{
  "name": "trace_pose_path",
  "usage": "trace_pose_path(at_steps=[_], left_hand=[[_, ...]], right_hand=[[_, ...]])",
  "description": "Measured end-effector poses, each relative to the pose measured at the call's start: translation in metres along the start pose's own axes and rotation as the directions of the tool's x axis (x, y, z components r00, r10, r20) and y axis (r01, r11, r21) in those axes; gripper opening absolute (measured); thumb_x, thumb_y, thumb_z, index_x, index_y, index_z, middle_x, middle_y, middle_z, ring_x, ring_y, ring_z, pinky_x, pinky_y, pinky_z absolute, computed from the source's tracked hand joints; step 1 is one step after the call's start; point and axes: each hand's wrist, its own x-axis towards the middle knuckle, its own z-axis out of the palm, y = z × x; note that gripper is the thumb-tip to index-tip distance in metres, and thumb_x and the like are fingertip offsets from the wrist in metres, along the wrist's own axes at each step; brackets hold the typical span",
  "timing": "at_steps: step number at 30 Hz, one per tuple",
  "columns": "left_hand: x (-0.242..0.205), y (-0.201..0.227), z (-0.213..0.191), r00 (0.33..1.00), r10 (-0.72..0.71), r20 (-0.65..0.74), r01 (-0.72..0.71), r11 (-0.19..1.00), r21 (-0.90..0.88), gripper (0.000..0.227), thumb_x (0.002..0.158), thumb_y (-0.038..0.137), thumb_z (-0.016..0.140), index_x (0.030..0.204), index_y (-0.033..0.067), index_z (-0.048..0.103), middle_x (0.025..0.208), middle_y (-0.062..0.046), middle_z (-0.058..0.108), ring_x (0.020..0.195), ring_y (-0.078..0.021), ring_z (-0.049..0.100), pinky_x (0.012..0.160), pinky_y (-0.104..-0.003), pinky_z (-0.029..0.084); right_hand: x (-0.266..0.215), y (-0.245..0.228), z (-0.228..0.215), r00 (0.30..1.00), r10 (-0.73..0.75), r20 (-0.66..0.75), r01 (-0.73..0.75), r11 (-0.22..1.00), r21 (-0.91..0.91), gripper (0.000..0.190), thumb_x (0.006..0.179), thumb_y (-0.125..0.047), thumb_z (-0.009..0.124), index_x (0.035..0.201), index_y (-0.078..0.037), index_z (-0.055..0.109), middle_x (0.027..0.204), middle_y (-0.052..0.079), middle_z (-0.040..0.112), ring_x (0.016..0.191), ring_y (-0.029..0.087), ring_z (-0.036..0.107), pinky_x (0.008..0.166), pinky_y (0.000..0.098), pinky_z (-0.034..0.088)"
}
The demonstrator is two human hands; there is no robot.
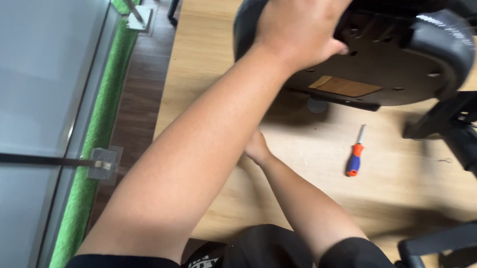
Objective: The person assembles an office chair seat on a wooden table. They align a metal mechanism plate against the underside of the seat shell, insert screws by hand into the mounting holes, then tighten the screws with a screwdriver, repositioning the seat and adding more screws as they work.
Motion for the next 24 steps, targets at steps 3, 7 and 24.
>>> trace_pose_path(at_steps=[3, 7, 24], left_hand=[[0.001, -0.004, -0.011, 0.998, 0.042, -0.040, -0.043, 0.999, -0.027, 0.093, 0.063, 0.061, 0.094, 0.133, 0.0164, 0.053, 0.104, -0.014, 0.067, 0.099, -0.0337, 0.068, 0.085, -0.050, 0.052], [0.001, -0.002, -0.020, 0.997, 0.036, -0.069, -0.043, 0.995, -0.094, 0.118, 0.058, 0.056, 0.099, 0.151, 0.0151, 0.039, 0.098, -0.013, 0.066, 0.096, -0.0348, 0.066, 0.085, -0.050, 0.048], [0.010, 0.006, -0.024, 1.000, -0.021, -0.002, 0.021, 1.000, -0.011, 0.134, 0.057, 0.061, 0.100, 0.158, 0.0207, 0.023, 0.093, -0.011, 0.069, 0.093, -0.0318, 0.068, 0.087, -0.045, 0.050]], right_hand=[[-0.001, 0.000, -0.049, 0.994, 0.076, -0.084, -0.062, 0.986, 0.157, 0.040, 0.098, -0.016, 0.069, 0.129, 0.005, 0.053, 0.116, 0.018, 0.069, 0.098, 0.026, 0.068, 0.082, 0.0405, 0.055], [-0.036, -0.106, -0.113, 0.980, 0.104, -0.172, -0.024, 0.909, 0.415, 0.020, 0.100, -0.018, 0.064, 0.110, 0.000, 0.064, 0.082, 0.007, 0.071, 0.063, 0.011, 0.067, 0.056, 0.0270, 0.055], [-0.074, -0.271, -0.185, 0.768, -0.331, -0.549, 0.381, 0.924, -0.024, 0.017, 0.094, -0.006, 0.076, 0.098, -0.005, 0.060, 0.075, 0.001, 0.067, 0.061, 0.006, 0.062, 0.054, 0.0196, 0.050]])
